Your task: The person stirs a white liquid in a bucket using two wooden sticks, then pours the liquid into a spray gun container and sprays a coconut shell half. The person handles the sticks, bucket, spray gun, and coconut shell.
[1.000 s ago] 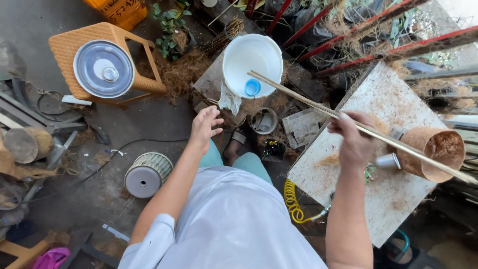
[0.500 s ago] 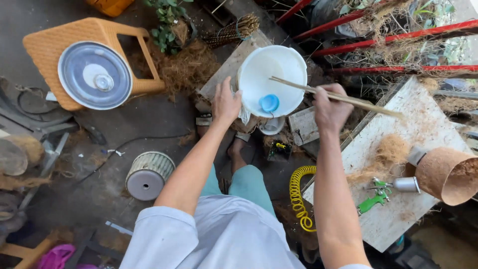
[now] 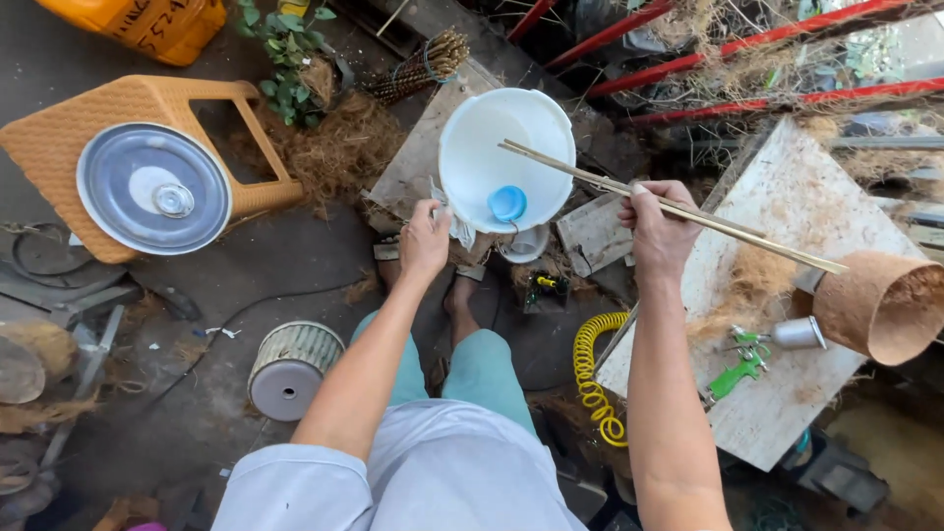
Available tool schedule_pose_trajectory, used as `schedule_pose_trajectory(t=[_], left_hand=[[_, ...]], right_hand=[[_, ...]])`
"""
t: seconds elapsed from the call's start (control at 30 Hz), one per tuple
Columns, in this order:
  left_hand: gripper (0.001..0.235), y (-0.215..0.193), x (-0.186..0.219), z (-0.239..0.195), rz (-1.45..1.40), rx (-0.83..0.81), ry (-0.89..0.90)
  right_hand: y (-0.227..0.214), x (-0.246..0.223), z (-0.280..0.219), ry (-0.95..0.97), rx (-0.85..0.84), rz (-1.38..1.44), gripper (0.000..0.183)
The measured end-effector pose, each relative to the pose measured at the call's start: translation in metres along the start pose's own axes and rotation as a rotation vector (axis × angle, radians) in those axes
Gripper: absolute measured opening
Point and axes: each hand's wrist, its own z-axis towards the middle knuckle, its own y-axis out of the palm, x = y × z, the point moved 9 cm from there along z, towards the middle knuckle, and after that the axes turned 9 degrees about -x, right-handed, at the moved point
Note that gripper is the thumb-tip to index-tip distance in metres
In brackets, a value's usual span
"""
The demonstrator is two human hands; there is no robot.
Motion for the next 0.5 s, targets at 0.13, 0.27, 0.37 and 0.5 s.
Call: schedule_pose_trajectory(t=[0.13, 0.27, 0.37, 0.5], left_hand=[[0.041, 0.008, 0.005, 0.000, -0.047, -0.015, 0.058], [0.035, 0.013, 0.004, 0.004, -0.065, 0.029, 0.081], [0.033, 0.017, 0.003, 0.006, -0.088, 0.049, 0.099], [0.031, 0.023, -0.011, 0.021, -0.079, 0.070, 0.128]], right_hand=[[0.047, 0.022, 0.024, -0.105, -0.048, -0.035, 0.012], [0.106, 0.044, 0.027, -0.271, -0.081, -0.214, 0.009], [0.135, 0.036, 0.004, -0.183, -0.201, -0.269, 0.009], [0.144, 0.046, -0.012, -0.136, -0.472, -0.279, 0.008]])
